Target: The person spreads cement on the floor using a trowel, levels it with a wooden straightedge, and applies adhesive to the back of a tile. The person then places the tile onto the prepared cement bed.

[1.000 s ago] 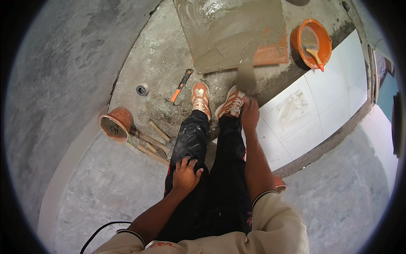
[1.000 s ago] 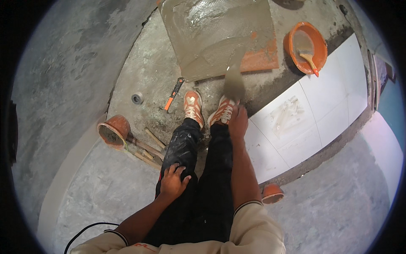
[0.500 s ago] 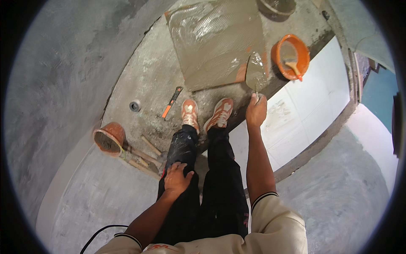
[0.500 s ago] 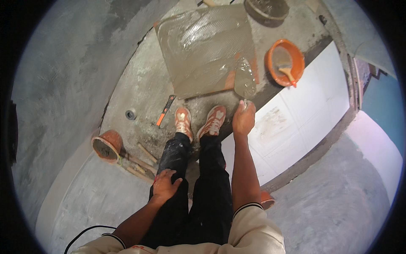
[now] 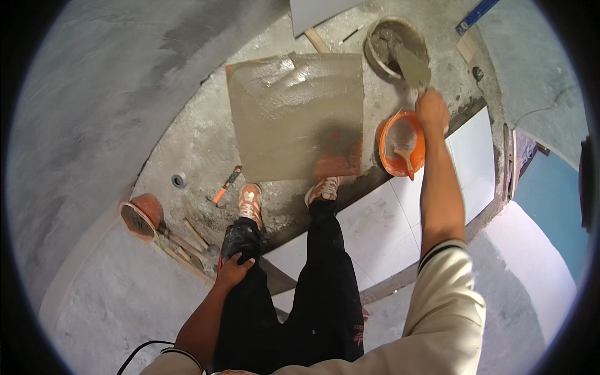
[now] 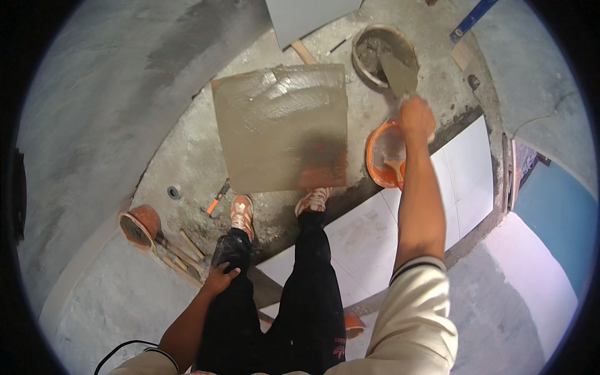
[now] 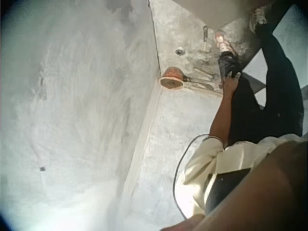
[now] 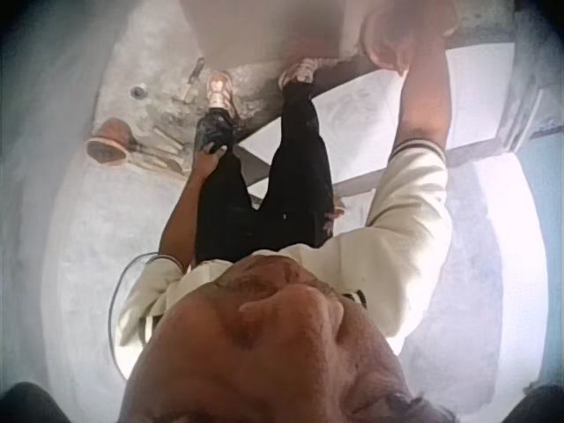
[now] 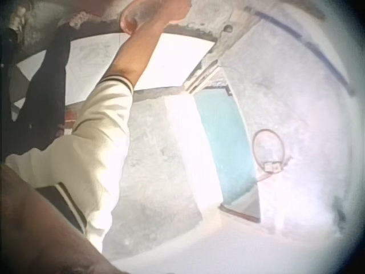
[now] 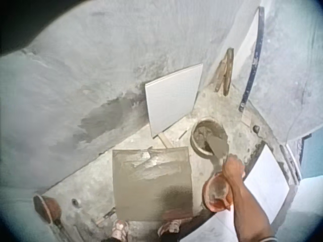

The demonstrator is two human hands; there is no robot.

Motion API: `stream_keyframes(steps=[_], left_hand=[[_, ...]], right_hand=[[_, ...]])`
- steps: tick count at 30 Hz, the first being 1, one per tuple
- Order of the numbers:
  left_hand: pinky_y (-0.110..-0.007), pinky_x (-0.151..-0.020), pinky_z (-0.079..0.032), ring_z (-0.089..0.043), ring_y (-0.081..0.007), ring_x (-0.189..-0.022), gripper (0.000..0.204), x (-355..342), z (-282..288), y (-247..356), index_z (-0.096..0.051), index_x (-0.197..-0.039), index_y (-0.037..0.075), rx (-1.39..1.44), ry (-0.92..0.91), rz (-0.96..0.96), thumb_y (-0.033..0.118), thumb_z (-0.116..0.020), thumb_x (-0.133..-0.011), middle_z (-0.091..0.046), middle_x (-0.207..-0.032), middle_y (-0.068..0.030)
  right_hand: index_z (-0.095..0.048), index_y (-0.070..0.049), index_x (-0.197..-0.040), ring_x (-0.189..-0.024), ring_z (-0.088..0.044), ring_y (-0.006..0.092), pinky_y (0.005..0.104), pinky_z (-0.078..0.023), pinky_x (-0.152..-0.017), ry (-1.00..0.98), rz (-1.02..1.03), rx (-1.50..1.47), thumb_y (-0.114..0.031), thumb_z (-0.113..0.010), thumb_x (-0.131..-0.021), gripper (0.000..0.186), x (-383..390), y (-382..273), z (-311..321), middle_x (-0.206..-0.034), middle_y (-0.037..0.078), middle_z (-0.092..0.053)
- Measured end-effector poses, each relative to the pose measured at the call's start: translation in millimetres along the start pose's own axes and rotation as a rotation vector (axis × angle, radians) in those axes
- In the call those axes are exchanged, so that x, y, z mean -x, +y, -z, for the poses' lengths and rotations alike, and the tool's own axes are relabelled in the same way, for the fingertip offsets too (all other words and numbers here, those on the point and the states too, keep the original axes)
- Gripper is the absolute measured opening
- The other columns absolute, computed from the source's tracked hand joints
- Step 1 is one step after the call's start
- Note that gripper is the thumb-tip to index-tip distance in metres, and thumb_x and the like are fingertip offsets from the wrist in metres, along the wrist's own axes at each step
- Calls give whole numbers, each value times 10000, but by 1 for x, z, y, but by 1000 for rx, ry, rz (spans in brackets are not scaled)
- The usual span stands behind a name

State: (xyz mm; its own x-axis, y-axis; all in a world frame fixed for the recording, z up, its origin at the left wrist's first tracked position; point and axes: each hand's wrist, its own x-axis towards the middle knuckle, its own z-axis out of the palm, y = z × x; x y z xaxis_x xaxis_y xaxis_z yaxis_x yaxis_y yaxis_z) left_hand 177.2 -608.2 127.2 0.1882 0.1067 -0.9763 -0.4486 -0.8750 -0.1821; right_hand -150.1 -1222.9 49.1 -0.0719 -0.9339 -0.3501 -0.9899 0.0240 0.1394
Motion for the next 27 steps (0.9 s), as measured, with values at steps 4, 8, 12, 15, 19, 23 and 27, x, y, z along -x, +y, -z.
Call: stream_keyframes(steps=[4,8,12,15,19,23,27], left_hand=[[-618,-1174,-412,-423,-585,-1449,910,13,-43,23,-420,-1631,223,-14,32,78,669,-690,-885,-233,-1673,-349],[-644,-1160,-411,-395,-634,-1436,868,37,-71,49,-426,-1619,280,-2,96,151,635,-710,-880,-199,-1684,-342],[-644,-1156,-413,-396,-620,-1441,847,50,-86,68,-437,-1612,278,37,133,169,620,-710,-887,-208,-1686,-324],[-645,-1150,-417,-403,-613,-1439,831,53,-87,71,-446,-1607,280,38,119,216,613,-708,-892,-214,-1689,-310],[-642,-1150,-418,-413,-608,-1434,824,57,-78,83,-448,-1606,283,42,120,221,607,-709,-895,-214,-1694,-298],[-640,-1151,-416,-420,-609,-1428,818,53,-74,80,-451,-1604,287,30,120,210,602,-713,-895,-213,-1696,-293],[-640,-1150,-417,-426,-609,-1421,814,50,-72,77,-454,-1600,286,18,108,214,602,-712,-896,-212,-1694,-296]], right_hand=[[-776,-60,-1181,-1152,-725,404,508,-575,-959,75,104,116,-242,-518,-1026,352,-107,-2,-38,-1236,208,-747],[-774,-56,-1186,-1162,-728,387,494,-577,-971,114,187,138,-241,-491,-1038,369,-138,-20,-54,-1246,200,-748],[-777,-63,-1179,-1165,-726,389,495,-578,-968,19,157,122,-233,-459,-1053,382,-131,-33,-60,-1262,200,-742],[-780,-70,-1165,-1173,-721,393,496,-576,-966,11,168,135,-226,-445,-1054,386,-121,-18,-56,-1260,198,-742],[-787,-71,-1141,-1185,-713,394,511,-561,-984,-40,229,158,-247,-478,-1057,365,-120,-12,-44,-1264,194,-740],[-791,-63,-1118,-1161,-714,406,526,-552,-994,-59,274,104,-317,-529,-1070,369,-118,-19,-47,-1228,207,-748],[-775,-45,-1132,-1143,-711,423,520,-554,-986,-123,228,68,-402,-545,-1066,430,-117,-29,-38,-1184,222,-757]])
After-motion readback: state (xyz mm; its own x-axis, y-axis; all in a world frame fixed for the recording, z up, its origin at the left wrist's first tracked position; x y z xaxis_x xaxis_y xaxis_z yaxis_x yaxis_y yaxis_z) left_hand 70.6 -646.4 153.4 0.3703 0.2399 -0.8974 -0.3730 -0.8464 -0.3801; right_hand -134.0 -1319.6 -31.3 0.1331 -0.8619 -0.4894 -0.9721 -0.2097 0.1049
